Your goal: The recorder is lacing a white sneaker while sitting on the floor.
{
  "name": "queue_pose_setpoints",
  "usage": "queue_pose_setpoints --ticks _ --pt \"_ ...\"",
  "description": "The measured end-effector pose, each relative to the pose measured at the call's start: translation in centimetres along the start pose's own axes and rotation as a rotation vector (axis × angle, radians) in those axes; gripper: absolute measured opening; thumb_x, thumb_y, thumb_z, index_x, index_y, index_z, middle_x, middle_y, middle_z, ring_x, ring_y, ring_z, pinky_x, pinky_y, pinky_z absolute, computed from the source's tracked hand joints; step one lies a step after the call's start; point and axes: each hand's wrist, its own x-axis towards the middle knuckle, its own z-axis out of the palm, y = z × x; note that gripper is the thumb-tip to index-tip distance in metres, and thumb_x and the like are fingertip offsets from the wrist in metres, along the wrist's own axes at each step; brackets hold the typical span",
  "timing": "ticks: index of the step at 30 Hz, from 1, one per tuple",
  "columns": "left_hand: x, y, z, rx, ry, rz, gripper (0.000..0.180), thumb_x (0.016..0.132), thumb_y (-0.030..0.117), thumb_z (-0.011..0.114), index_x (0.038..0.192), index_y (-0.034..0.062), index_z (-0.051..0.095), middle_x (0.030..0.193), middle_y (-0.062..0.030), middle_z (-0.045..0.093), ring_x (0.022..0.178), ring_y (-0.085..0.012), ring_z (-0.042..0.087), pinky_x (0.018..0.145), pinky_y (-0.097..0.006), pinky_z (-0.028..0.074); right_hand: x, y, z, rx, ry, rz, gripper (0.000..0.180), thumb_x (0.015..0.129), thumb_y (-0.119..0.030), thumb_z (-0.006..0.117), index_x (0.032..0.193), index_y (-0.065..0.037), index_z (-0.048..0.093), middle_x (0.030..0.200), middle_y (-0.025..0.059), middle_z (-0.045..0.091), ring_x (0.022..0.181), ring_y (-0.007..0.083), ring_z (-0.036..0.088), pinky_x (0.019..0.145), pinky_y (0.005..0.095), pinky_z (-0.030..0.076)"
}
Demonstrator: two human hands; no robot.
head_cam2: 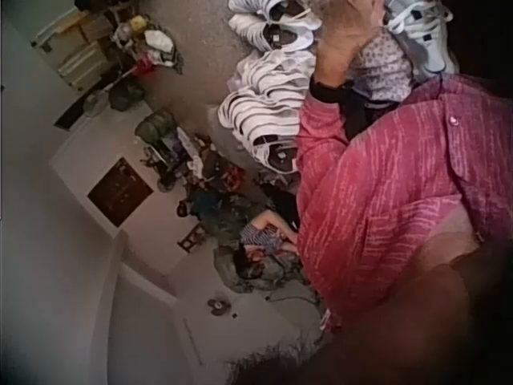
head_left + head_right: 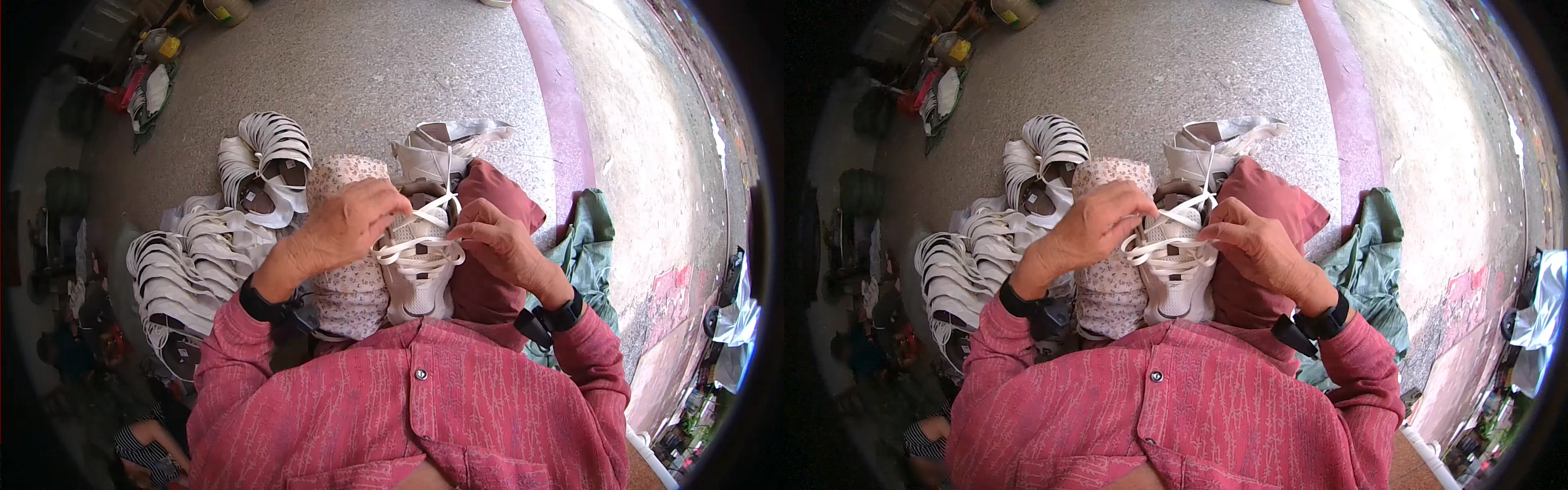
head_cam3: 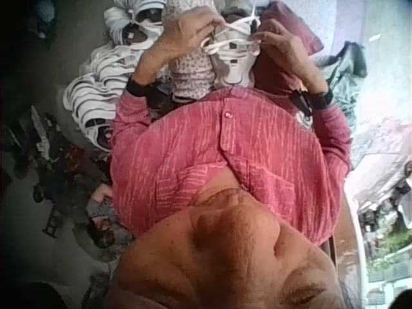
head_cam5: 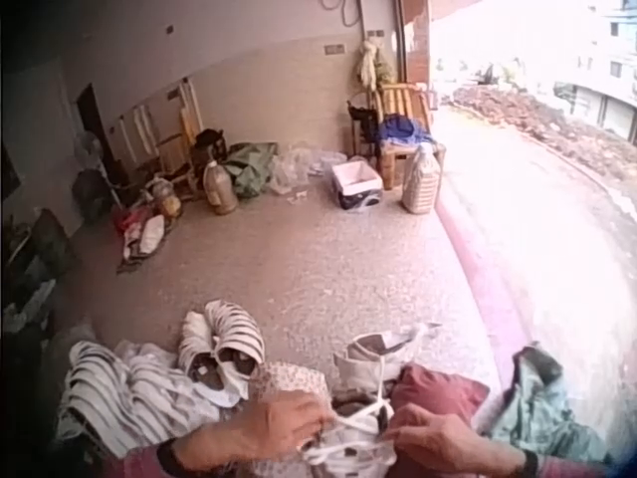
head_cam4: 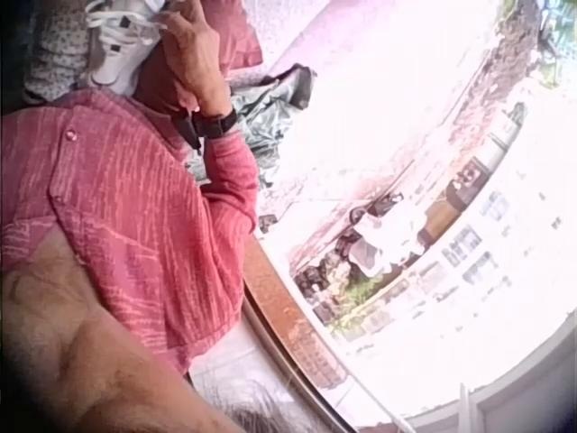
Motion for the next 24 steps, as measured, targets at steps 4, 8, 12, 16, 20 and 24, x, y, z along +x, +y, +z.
queue_pose_setpoints --ticks 4,8,12,16,20,24 --pt "-0.6 0.4 -0.1 -0.155 -0.048 0.023 0.015 0.078 0.003 0.065 0.093 0.0025 0.062 0.091 -0.0103 0.06 0.09 -0.0283 0.058 0.081 -0.038 0.046 0.9 -0.9 -0.8 -0.131 -0.096 -0.027 0.018 0.083 -0.003 0.065 0.1 -0.01 0.067 0.1 0.0067 0.056 0.086 0.0245 0.062 0.072 0.0328 0.051" --pt "-1.2 0.6 0.5 -0.054 -0.077 0.067 0.021 0.074 0.015 0.075 0.088 0.0041 0.064 0.091 -0.008 0.059 0.094 -0.026 0.055 0.084 -0.037 0.044 1.5 -1.2 0.0 -0.215 -0.121 -0.033 0.013 0.084 -0.004 0.065 0.095 -0.007 0.063 0.1 0.0071 0.056 0.084 0.026 0.062 0.07 0.0342 0.051" --pt "-1.6 -0.4 1.1 -0.141 -0.082 -0.014 0.02 0.075 0.019 0.076 0.083 0.0052 0.064 0.092 -0.0062 0.059 0.094 -0.0255 0.054 0.084 -0.036 0.044 1.6 -3.2 -0.7 -0.001 -0.142 0.084 0.013 0.085 -0.003 0.063 0.096 -0.005 0.056 0.096 0.0088 0.057 0.08 0.0276 0.063 0.068 0.0355 0.051" --pt "-1.7 -1.3 1.5 -0.233 -0.109 -0.05 0.018 0.077 0.019 0.076 0.081 0.0053 0.065 0.093 -0.0046 0.059 0.093 -0.0242 0.053 0.084 -0.035 0.043 1.6 -3.8 -0.9 -0.032 -0.195 0.143 0.014 0.085 -0.007 0.06 0.098 -0.007 0.054 0.096 0.0114 0.057 0.082 0.0324 0.062 0.068 0.0422 0.05" --pt "-1.3 -0.9 1.2 -0.28 -0.122 -0.061 0.018 0.078 0.019 0.074 0.084 0.0051 0.065 0.092 -0.0051 0.061 0.092 -0.0241 0.054 0.084 -0.035 0.043 2.3 -3.2 -1.5 -0.221 -0.222 0.075 0.016 0.084 -0.007 0.061 0.099 -0.006 0.055 0.095 0.0117 0.055 0.081 0.0334 0.062 0.069 0.0432 0.049" --pt "-0.5 -0.8 1.5 -0.21 -0.033 0.004 0.013 0.08 0.014 0.072 0.086 0.0052 0.065 0.092 -0.006 0.061 0.09 -0.0251 0.055 0.084 -0.036 0.044 2.4 -2.6 -0.9 -0.315 -0.142 -0.005 0.025 0.079 -0.004 0.062 0.103 -0.006 0.056 0.097 0.011 0.054 0.081 0.0326 0.061 0.07 0.0428 0.05"
